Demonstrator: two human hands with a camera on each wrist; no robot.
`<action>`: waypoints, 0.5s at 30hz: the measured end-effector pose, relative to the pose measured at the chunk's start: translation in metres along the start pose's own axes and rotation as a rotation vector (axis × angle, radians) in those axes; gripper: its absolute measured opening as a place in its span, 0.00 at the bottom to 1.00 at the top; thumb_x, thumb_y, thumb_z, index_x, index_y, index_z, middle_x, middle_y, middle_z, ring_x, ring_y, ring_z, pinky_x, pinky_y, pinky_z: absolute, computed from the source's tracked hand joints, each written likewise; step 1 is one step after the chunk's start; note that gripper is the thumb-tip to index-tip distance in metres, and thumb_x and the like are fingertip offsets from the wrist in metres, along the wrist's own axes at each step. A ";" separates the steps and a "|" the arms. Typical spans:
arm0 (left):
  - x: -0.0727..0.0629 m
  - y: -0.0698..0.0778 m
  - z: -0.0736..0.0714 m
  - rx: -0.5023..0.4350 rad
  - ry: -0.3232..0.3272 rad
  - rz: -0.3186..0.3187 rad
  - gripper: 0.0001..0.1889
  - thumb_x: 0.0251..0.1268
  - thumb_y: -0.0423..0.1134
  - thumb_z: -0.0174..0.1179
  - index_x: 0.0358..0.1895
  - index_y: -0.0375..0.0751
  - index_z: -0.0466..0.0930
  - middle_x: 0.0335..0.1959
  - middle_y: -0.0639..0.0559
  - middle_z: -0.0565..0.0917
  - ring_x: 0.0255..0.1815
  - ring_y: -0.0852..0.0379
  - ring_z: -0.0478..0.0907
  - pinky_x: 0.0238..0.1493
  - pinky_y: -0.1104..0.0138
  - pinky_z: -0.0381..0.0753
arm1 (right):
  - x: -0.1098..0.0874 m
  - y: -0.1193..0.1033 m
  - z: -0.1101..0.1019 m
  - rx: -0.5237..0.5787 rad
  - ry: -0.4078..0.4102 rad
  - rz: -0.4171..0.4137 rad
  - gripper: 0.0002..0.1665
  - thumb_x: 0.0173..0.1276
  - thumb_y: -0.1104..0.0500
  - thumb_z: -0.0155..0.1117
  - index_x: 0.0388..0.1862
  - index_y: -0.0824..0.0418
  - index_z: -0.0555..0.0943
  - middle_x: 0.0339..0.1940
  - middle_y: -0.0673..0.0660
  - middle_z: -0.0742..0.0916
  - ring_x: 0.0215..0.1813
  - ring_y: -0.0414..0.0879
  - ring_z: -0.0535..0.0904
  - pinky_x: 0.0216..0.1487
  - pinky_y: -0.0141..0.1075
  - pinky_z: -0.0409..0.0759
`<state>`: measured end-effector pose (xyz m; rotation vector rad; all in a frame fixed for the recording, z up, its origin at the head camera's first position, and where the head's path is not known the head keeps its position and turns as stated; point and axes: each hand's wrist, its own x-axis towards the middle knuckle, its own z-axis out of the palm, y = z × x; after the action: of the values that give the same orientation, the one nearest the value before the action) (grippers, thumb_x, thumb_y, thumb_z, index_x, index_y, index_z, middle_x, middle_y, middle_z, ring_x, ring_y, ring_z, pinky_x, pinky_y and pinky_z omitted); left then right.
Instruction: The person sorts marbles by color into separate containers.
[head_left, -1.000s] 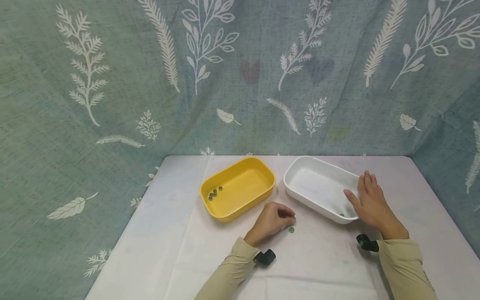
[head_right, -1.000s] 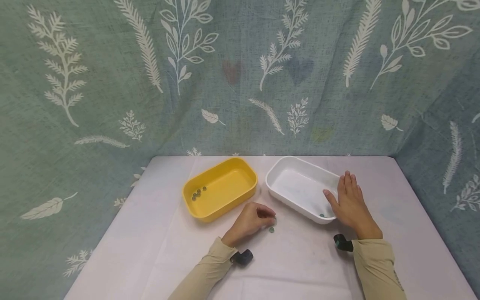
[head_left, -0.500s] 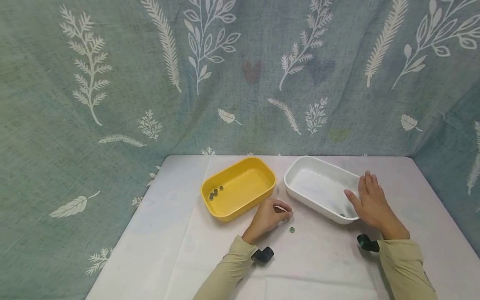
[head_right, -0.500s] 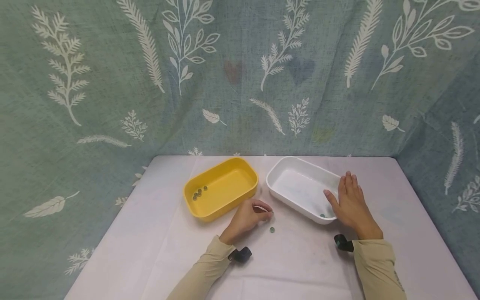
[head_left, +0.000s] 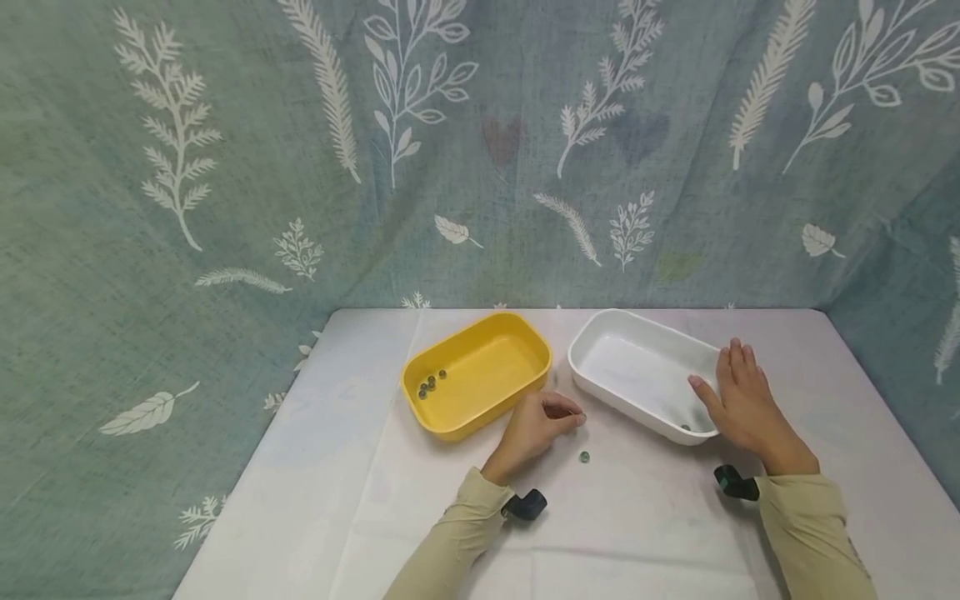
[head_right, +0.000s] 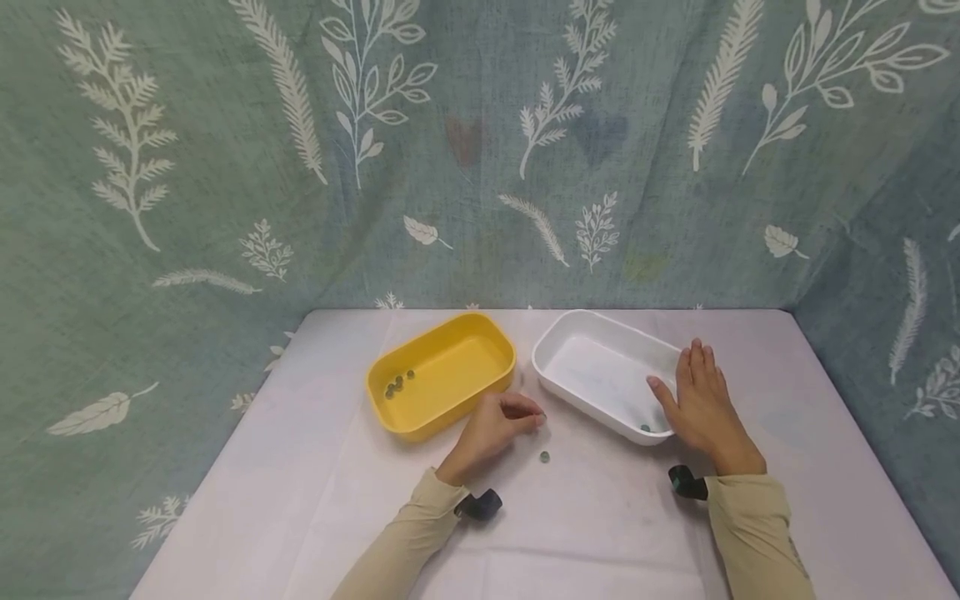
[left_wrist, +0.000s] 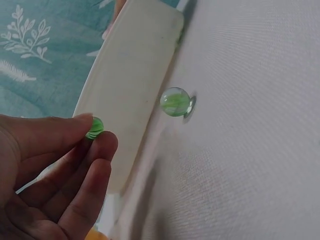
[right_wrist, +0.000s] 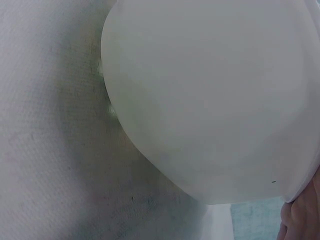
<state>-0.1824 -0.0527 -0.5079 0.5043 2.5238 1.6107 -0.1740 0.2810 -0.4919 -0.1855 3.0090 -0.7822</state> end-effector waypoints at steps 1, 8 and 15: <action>0.000 0.001 -0.001 -0.003 0.001 0.002 0.04 0.63 0.36 0.73 0.38 0.42 0.92 0.39 0.50 0.92 0.33 0.68 0.82 0.37 0.75 0.83 | 0.000 0.000 0.000 -0.001 0.000 0.001 0.56 0.84 0.35 0.32 0.79 0.84 0.33 0.81 0.81 0.34 0.83 0.76 0.25 0.81 0.71 0.31; 0.001 0.004 -0.005 -0.030 0.027 0.019 0.05 0.64 0.36 0.72 0.39 0.41 0.92 0.38 0.49 0.92 0.34 0.68 0.82 0.39 0.75 0.83 | 0.000 -0.002 0.000 0.006 0.003 0.004 0.56 0.84 0.35 0.33 0.79 0.84 0.33 0.81 0.80 0.34 0.83 0.76 0.25 0.81 0.71 0.32; 0.004 0.009 -0.012 -0.039 0.068 0.043 0.05 0.64 0.35 0.72 0.40 0.38 0.92 0.38 0.48 0.93 0.36 0.67 0.85 0.40 0.74 0.85 | -0.002 -0.002 0.000 0.013 -0.004 0.000 0.56 0.85 0.35 0.32 0.78 0.84 0.32 0.81 0.81 0.33 0.82 0.76 0.24 0.81 0.71 0.31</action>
<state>-0.1870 -0.0585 -0.4939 0.5119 2.5402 1.7173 -0.1722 0.2799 -0.4908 -0.1870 2.9995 -0.7995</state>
